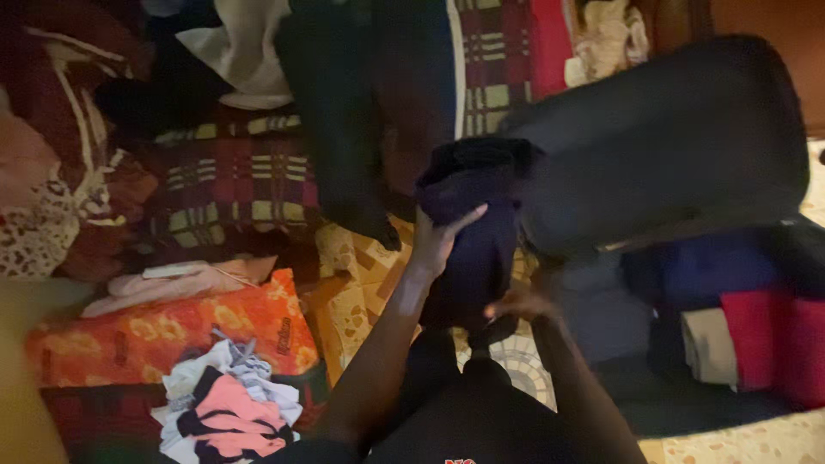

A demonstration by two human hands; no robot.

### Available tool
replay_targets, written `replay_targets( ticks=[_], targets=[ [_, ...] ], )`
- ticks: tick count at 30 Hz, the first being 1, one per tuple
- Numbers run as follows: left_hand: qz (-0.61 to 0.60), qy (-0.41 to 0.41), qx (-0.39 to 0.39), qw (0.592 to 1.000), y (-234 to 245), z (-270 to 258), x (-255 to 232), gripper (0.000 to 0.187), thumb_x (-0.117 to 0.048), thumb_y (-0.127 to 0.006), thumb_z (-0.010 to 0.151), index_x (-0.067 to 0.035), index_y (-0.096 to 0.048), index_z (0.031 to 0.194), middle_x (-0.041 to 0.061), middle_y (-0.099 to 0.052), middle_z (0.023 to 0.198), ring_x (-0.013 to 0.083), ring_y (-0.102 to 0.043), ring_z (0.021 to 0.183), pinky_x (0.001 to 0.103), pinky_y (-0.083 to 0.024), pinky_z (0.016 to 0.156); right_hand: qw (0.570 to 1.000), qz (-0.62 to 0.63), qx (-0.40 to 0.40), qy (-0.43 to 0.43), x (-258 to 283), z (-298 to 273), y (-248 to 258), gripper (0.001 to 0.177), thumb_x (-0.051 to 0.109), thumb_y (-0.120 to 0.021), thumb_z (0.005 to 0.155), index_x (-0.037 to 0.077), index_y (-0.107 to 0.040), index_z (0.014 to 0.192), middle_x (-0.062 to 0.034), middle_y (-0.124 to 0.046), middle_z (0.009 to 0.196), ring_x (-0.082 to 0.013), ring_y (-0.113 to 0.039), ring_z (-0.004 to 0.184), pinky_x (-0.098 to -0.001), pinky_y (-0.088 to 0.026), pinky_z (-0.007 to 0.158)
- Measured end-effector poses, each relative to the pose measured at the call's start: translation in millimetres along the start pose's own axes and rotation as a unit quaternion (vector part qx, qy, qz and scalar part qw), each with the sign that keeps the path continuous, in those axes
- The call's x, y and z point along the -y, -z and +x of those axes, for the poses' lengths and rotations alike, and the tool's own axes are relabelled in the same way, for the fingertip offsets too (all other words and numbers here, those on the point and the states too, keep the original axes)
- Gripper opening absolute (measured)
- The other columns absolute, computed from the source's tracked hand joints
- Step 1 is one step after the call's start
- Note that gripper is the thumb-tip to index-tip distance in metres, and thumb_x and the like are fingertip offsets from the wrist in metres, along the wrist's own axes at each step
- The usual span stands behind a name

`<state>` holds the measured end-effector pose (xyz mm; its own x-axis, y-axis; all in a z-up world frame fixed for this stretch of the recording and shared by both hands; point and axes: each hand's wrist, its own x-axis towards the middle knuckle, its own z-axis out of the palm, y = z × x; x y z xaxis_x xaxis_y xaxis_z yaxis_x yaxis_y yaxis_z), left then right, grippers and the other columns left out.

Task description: The person picks up and places several clothing items including shirts, pants, and a hat from a bed into a suitcase.

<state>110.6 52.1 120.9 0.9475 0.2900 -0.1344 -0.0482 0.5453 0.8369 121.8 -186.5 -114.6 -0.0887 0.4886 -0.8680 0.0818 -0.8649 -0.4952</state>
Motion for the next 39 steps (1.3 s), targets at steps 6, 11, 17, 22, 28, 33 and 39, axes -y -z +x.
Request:
replay_targets(
  ticks=[6, 11, 17, 22, 28, 33, 39],
  targets=[
    [0.057, 0.069, -0.136, 0.987, 54, 117, -57, 0.101, -0.005, -0.088, 0.07, 0.0, -0.028, 0.15, 0.026, -0.048, 0.146, 0.039, -0.057, 0.13, 0.051, -0.054, 0.1, 0.851, 0.346, -0.332, 0.214, 170, -58, 24, 0.088, 0.049, -0.087, 0.072, -0.017, -0.067, 0.125, -0.0389, -0.072, 0.125, -0.0496, -0.071, 0.116, -0.0537, -0.057, 0.101],
    [0.307, 0.098, -0.142, 0.936, 123, 231, -87, 0.125, -0.037, -0.094, 0.07, -0.001, -0.013, 0.159, 0.028, -0.033, 0.158, 0.0404, -0.039, 0.144, 0.053, -0.04, 0.114, 0.792, 0.275, -0.474, 0.27, 241, -14, 126, 0.098, 0.056, -0.077, 0.092, -0.002, -0.036, 0.158, -0.0272, -0.054, 0.149, -0.0356, -0.057, 0.129, -0.0477, -0.046, 0.105],
    [0.463, 0.002, -0.089, 0.882, 238, 252, 40, 0.104, -0.037, -0.09, 0.087, 0.004, -0.025, 0.157, 0.028, -0.036, 0.16, 0.037, -0.041, 0.148, 0.052, -0.041, 0.117, 0.823, 0.091, -0.556, 0.078, 224, 74, 194, 0.092, 0.054, -0.07, 0.086, 0.001, -0.037, 0.154, -0.022, -0.073, 0.107, -0.0378, -0.071, 0.096, -0.0506, -0.054, 0.083],
    [0.208, 0.077, 0.04, 0.974, 212, 161, 154, 0.045, -0.017, -0.071, 0.099, -0.002, -0.052, 0.136, 0.015, -0.074, 0.101, 0.0248, -0.067, 0.09, 0.042, -0.058, 0.084, 0.72, -0.024, -0.658, 0.218, 176, 76, 150, 0.037, 0.041, -0.063, 0.101, 0.01, -0.065, 0.12, -0.0185, -0.074, 0.101, -0.0353, -0.072, 0.09, -0.0457, -0.057, 0.077],
    [0.424, 0.194, 0.069, 0.882, 81, 57, 173, 0.028, -0.025, -0.066, 0.1, -0.007, -0.064, 0.122, 0.007, -0.071, 0.112, 0.0207, -0.071, 0.101, 0.038, -0.058, 0.081, 0.756, 0.199, -0.622, 0.047, 107, 2, 47, 0.028, 0.027, -0.06, 0.103, 0.01, -0.073, 0.12, -0.0218, -0.074, 0.09, -0.0365, -0.069, 0.071, -0.0458, -0.053, 0.066],
    [0.42, 0.133, 0.223, 0.87, 12, 21, 248, 0.033, -0.029, -0.071, 0.097, -0.006, -0.065, 0.122, 0.008, -0.072, 0.11, 0.0211, -0.071, 0.102, 0.037, -0.057, 0.089, 0.659, 0.315, -0.681, 0.059, 7, -53, -3, 0.026, 0.018, -0.067, 0.097, 0.007, -0.07, 0.12, -0.0145, -0.076, 0.104, -0.0277, -0.076, 0.086, -0.0389, -0.057, 0.073],
    [0.397, 0.131, 0.313, 0.853, -75, -15, 365, 0.037, -0.024, -0.075, 0.096, -0.003, -0.062, 0.124, 0.01, -0.069, 0.113, 0.0208, -0.07, 0.104, 0.037, -0.056, 0.09, 0.598, 0.307, -0.741, 0.013, -122, -108, -36, 0.034, 0.018, -0.071, 0.091, 0.005, -0.07, 0.122, -0.0193, -0.074, 0.107, -0.0311, -0.074, 0.089, -0.0404, -0.058, 0.076]
  ],
)
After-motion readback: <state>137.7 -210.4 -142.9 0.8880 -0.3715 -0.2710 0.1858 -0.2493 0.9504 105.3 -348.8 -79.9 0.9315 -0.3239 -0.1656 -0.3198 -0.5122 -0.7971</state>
